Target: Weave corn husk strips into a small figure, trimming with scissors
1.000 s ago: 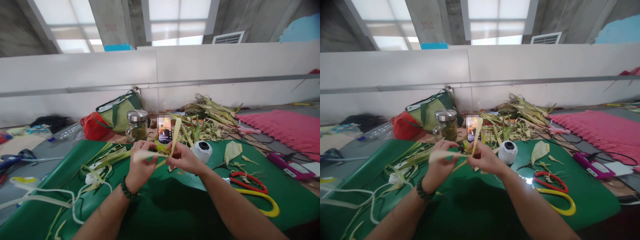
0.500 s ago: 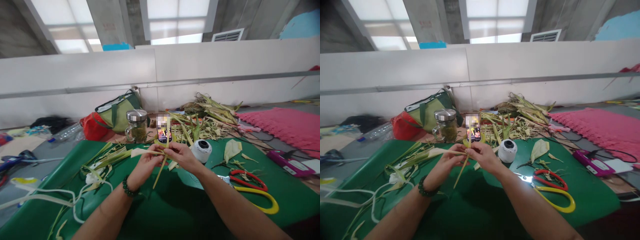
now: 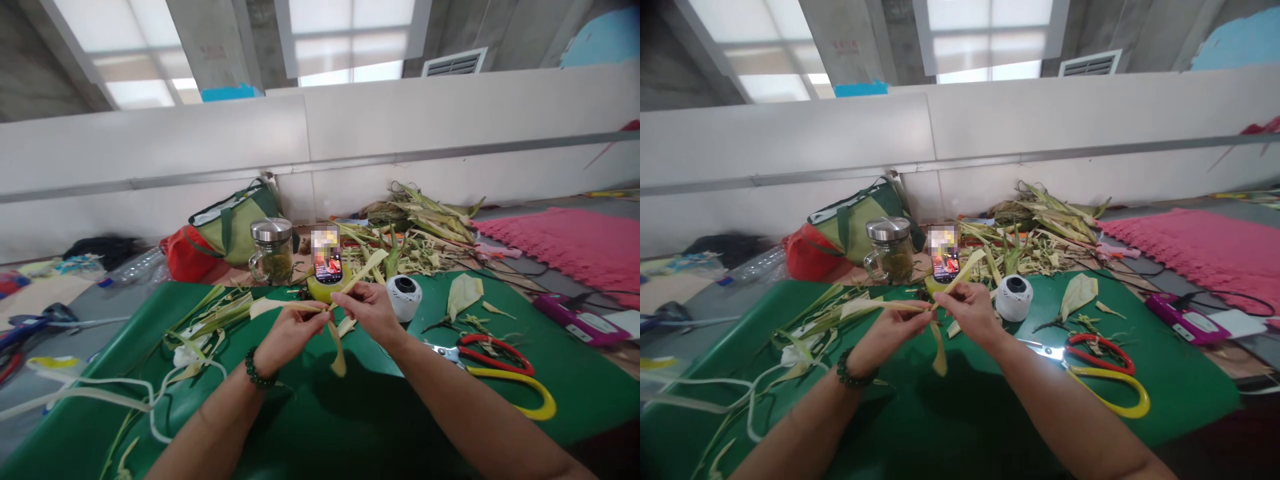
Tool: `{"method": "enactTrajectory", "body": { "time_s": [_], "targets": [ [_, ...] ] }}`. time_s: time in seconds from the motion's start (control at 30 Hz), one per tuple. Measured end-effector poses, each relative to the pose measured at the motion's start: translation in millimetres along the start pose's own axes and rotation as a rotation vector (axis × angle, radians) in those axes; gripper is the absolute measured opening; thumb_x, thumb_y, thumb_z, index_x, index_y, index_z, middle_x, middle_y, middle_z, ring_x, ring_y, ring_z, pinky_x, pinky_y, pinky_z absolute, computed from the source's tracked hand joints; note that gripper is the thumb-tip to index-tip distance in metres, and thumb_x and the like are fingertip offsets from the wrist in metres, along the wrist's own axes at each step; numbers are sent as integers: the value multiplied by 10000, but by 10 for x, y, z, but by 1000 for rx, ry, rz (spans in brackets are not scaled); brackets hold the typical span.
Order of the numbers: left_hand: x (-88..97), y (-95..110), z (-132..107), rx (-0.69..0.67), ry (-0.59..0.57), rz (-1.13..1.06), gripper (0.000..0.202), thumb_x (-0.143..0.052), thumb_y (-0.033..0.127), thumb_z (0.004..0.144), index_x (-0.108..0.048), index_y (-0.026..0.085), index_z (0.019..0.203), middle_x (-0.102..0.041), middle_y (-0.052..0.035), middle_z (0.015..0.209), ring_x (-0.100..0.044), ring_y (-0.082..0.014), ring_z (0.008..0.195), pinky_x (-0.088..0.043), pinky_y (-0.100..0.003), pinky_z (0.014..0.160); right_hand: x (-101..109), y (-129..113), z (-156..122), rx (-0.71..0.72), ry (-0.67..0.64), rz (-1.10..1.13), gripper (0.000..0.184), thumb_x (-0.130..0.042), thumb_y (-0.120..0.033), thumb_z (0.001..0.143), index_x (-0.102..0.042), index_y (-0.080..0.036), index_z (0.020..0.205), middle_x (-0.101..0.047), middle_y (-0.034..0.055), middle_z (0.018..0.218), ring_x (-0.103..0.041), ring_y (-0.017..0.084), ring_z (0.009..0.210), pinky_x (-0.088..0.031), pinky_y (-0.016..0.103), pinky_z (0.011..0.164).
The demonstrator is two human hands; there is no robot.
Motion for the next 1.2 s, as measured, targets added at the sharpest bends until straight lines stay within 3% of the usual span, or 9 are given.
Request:
{"method": "enactTrajectory", "body": {
  "time_s": [0.17, 0.3, 0.43, 0.53, 0.73, 0.87, 0.93, 1.07, 1.2],
  "targets": [
    [-58, -15, -2, 85, -100, -184, 451, -612, 550, 714, -613, 115, 597, -448, 41, 465, -276, -37, 416, -190, -191, 406, 43, -3, 40, 58, -2, -140, 364, -610, -463, 756, -545, -175, 542, -480, -24, 465, -405, 85, 432, -311, 219, 416],
    [-11, -39, 24, 85, -32, -212, 490, -622, 596, 684, -589, 110, 619, -469, 33, 491, -297, -37, 421, -176, -188, 405, -77, 33, 30, 52, -236, -281, 471, -476, -506, 843, -517, -161, 524, -470, -17, 476, -407, 85, 450, -291, 212, 425],
    [55, -24, 48, 23, 47, -140, 387, -702, 488, 644, -564, 128, 620, -434, 60, 514, -302, -43, 449, -206, -184, 414, -217, 17, -52, 65, -428, -368, 379, -546, -391, 818, -510, -153, 525, -413, -44, 487, -362, 71, 464, -257, 203, 440],
    [78, -12, 62, -10, 66, -36, 349, -688, 453, 655, -554, 138, 590, -400, 72, 486, -281, -50, 445, -208, -193, 415, -258, -84, -100, 207, -413, -502, 360, -509, -285, 831, -450, -155, 501, -341, -56, 492, -329, 67, 478, -227, 207, 459],
    [173, -51, 81, 54, 132, 37, 426, -677, 499, 630, -474, 156, 481, -349, 78, 413, -263, -50, 411, -187, -206, 410, -320, -200, -200, 421, -414, -725, 316, -500, -229, 834, -474, -151, 529, -420, -43, 498, -341, 64, 465, -222, 215, 476],
    [166, -34, 69, 106, 55, -114, 420, -690, 525, 605, -580, 121, 625, -392, 73, 466, -267, -42, 424, -177, -192, 414, -291, -217, -196, 445, -403, -769, 360, -504, -254, 851, -498, -154, 505, -434, -40, 471, -325, 63, 439, -212, 220, 464],
    [138, -31, 59, 119, -7, -145, 438, -645, 544, 650, -618, 112, 719, -405, 66, 503, -261, -42, 431, -170, -189, 412, -211, -249, -166, 436, -306, -758, 397, -506, -314, 874, -538, -156, 512, -458, -32, 457, -341, 66, 427, -224, 222, 458],
    [36, -46, 60, 21, -110, 173, 289, -557, 391, 769, -631, 121, 702, -408, 57, 507, -299, -62, 456, -231, -196, 425, -89, -367, -172, 529, -94, -711, 309, -524, -401, 884, -659, -156, 752, -629, 27, 623, -496, 98, 512, -337, 219, 528],
    [-153, -119, 72, -168, -184, 478, 227, -481, 183, 792, -616, 132, 617, -569, -5, 611, -478, -122, 590, -399, -239, 561, -236, -302, -196, 550, -243, -824, 248, -534, -316, 886, -634, -158, 722, -635, 31, 647, -542, 120, 564, -341, 225, 538]
  ]
}}
Point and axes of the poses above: each hand's wrist, its own z-axis towards the middle knuckle, its own x-axis out of the back of the hand, y = z × x, the point moved 7 cm from there along z, towards the middle knuckle
